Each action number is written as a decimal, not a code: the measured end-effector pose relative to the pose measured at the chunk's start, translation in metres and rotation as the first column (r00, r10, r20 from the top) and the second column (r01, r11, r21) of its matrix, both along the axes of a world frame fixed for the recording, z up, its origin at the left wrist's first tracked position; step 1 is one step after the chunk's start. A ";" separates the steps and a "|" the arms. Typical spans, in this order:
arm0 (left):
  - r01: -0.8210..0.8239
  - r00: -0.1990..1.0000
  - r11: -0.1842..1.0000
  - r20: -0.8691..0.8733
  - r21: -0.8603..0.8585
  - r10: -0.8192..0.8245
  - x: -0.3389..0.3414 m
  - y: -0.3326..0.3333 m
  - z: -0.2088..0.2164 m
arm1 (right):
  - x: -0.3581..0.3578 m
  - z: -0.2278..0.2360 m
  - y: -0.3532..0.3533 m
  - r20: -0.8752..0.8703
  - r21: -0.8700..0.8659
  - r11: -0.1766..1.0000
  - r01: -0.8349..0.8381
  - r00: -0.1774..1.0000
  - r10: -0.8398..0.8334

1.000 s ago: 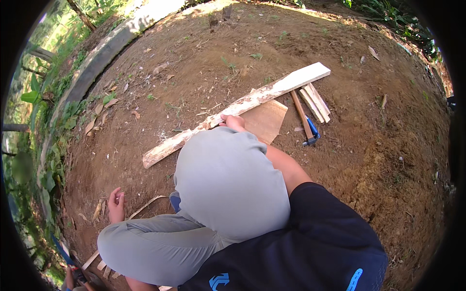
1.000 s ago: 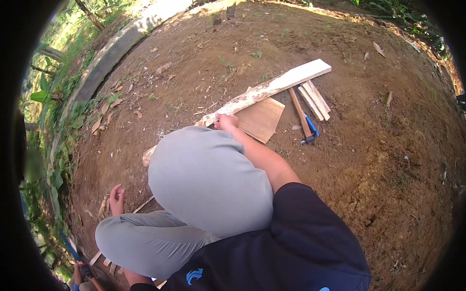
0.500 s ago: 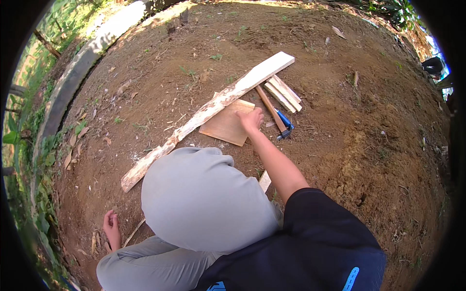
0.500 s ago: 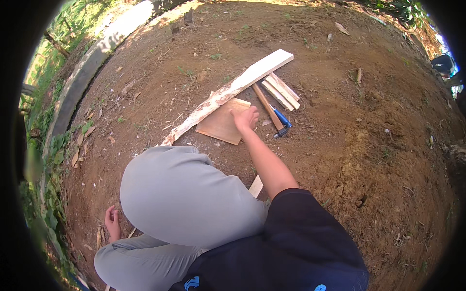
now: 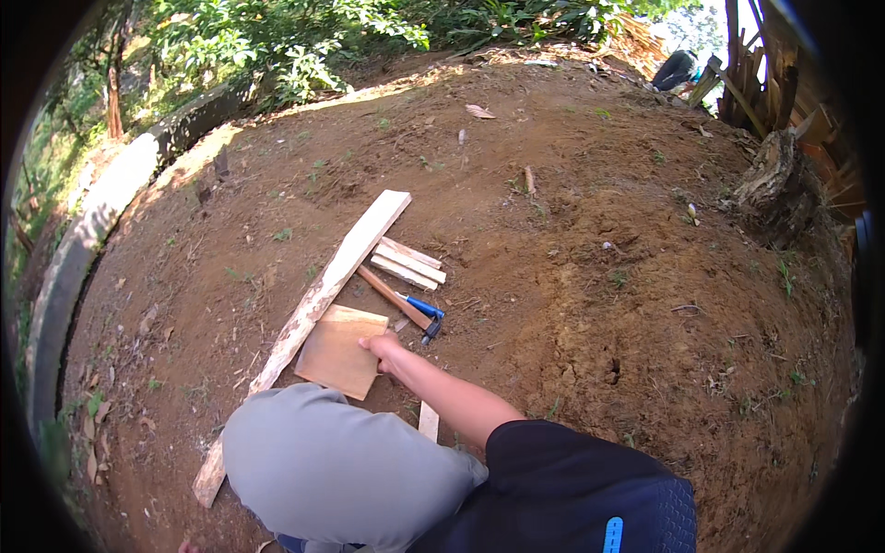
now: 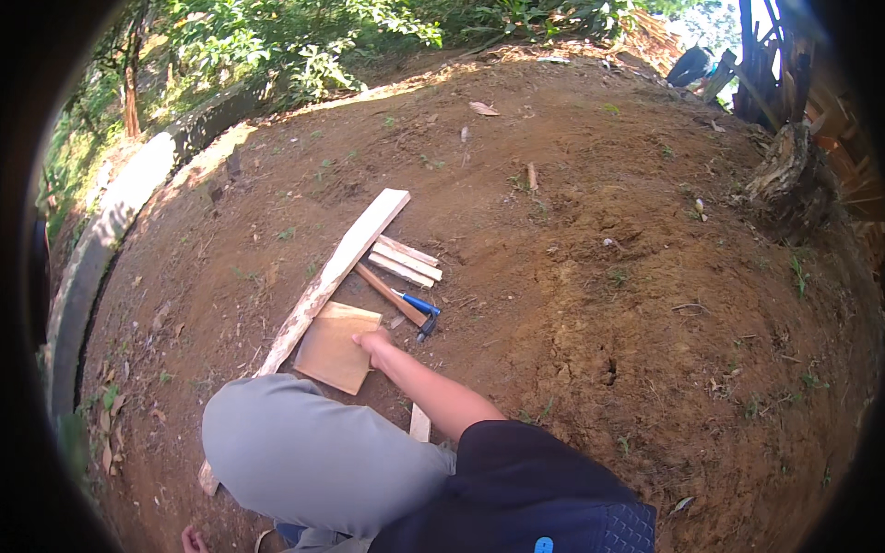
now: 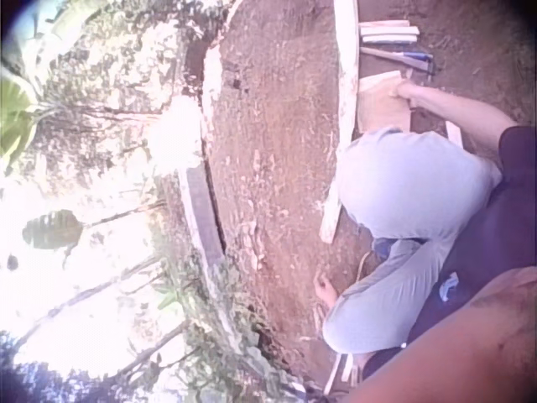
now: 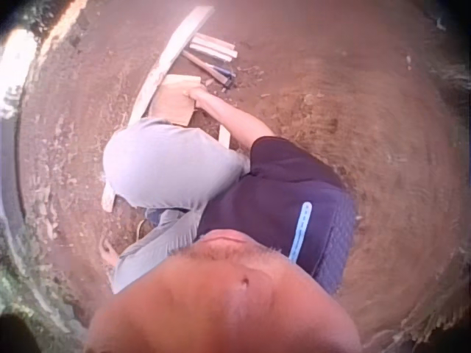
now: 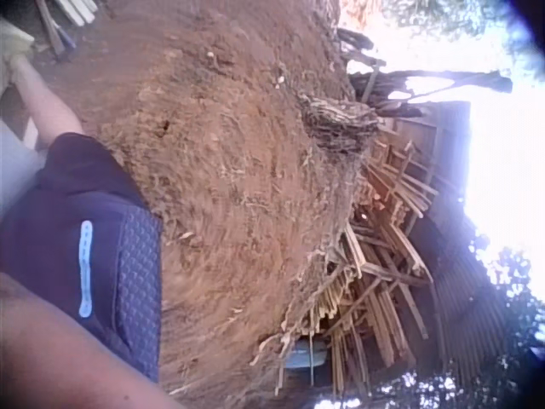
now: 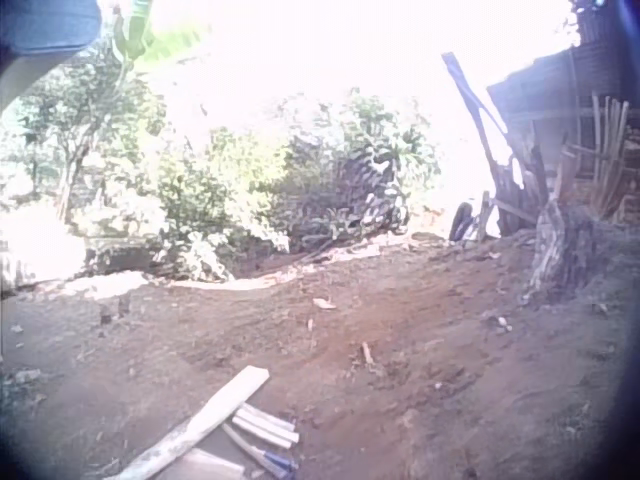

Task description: The person uses a hammer and a chisel to remove pieces of wood from a small board.

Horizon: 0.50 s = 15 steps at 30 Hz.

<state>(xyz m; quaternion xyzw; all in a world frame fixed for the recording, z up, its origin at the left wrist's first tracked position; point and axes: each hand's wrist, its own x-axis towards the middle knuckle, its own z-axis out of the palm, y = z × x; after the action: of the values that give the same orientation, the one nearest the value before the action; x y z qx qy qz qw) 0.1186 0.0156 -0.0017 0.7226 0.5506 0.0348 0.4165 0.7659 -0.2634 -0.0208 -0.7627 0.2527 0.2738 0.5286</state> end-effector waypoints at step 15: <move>-0.111 0.965 0.990 0.231 -0.085 0.128 0.026 0.042 0.009 | -0.127 0.185 0.188 0.496 -0.639 0.154 -0.753 -0.251 0.832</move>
<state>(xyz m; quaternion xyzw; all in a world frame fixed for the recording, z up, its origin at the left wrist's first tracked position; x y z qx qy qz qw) 0.1444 0.0573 0.0076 0.6636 0.5407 0.1258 0.5015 0.6392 -0.0756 0.1643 -0.7763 -0.5677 0.1546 0.2262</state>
